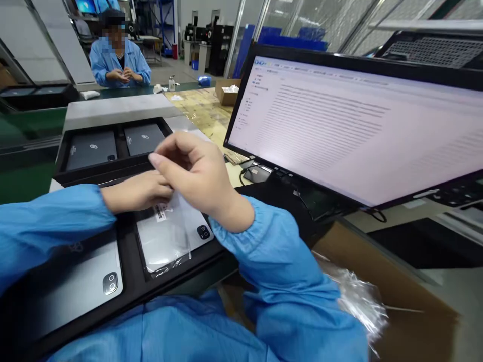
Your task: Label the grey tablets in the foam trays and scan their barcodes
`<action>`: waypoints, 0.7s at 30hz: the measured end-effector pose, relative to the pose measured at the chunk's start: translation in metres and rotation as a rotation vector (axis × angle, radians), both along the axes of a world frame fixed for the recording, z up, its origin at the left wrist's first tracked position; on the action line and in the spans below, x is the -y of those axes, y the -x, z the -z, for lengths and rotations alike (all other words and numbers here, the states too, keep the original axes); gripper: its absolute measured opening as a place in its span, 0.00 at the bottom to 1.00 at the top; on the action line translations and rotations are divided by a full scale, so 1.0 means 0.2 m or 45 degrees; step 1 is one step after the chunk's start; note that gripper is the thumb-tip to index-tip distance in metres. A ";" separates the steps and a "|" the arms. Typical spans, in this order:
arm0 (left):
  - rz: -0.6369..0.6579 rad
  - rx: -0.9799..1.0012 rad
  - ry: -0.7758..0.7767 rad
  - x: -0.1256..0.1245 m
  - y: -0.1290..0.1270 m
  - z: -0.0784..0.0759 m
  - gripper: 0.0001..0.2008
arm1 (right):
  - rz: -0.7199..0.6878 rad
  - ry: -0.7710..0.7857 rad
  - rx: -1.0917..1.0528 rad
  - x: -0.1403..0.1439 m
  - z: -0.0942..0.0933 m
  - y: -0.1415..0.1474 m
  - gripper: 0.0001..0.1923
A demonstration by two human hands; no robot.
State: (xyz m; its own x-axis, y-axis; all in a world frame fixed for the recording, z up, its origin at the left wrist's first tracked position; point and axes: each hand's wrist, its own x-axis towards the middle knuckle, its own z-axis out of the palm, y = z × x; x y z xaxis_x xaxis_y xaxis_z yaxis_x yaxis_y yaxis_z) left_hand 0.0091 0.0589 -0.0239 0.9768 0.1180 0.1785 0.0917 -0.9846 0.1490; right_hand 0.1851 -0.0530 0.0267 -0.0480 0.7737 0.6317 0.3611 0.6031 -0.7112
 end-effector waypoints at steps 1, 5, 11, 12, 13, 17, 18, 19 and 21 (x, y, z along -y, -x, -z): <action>0.031 0.005 -0.017 0.00 0.09 -0.02 0.11 | 0.030 0.127 0.014 0.00 0.03 -0.04 0.09; -0.112 0.141 -0.088 0.01 0.39 -0.04 0.13 | 0.044 0.750 0.250 -0.01 0.18 -0.05 0.03; -0.429 0.399 -0.053 0.12 0.51 0.03 0.11 | 0.123 1.081 0.630 -0.11 0.31 0.08 0.06; -0.459 0.435 -0.033 0.14 0.51 0.04 0.11 | 0.144 1.075 0.631 -0.13 0.32 0.09 0.07; -0.481 0.469 -0.006 0.15 0.51 0.04 0.10 | 0.150 1.072 0.612 -0.14 0.33 0.09 0.07; -0.539 0.510 0.164 0.18 0.52 0.04 0.09 | 0.097 1.131 0.388 -0.15 0.35 0.10 0.07; -0.550 0.496 0.203 0.18 0.53 0.04 0.08 | 0.085 1.163 0.321 -0.15 0.35 0.11 0.07; -0.559 0.478 0.235 0.18 0.53 0.04 0.08 | 0.075 1.193 0.266 -0.15 0.36 0.11 0.06; -0.577 0.444 0.284 0.19 0.54 0.03 0.07 | 0.063 1.231 0.185 -0.15 0.36 0.12 0.06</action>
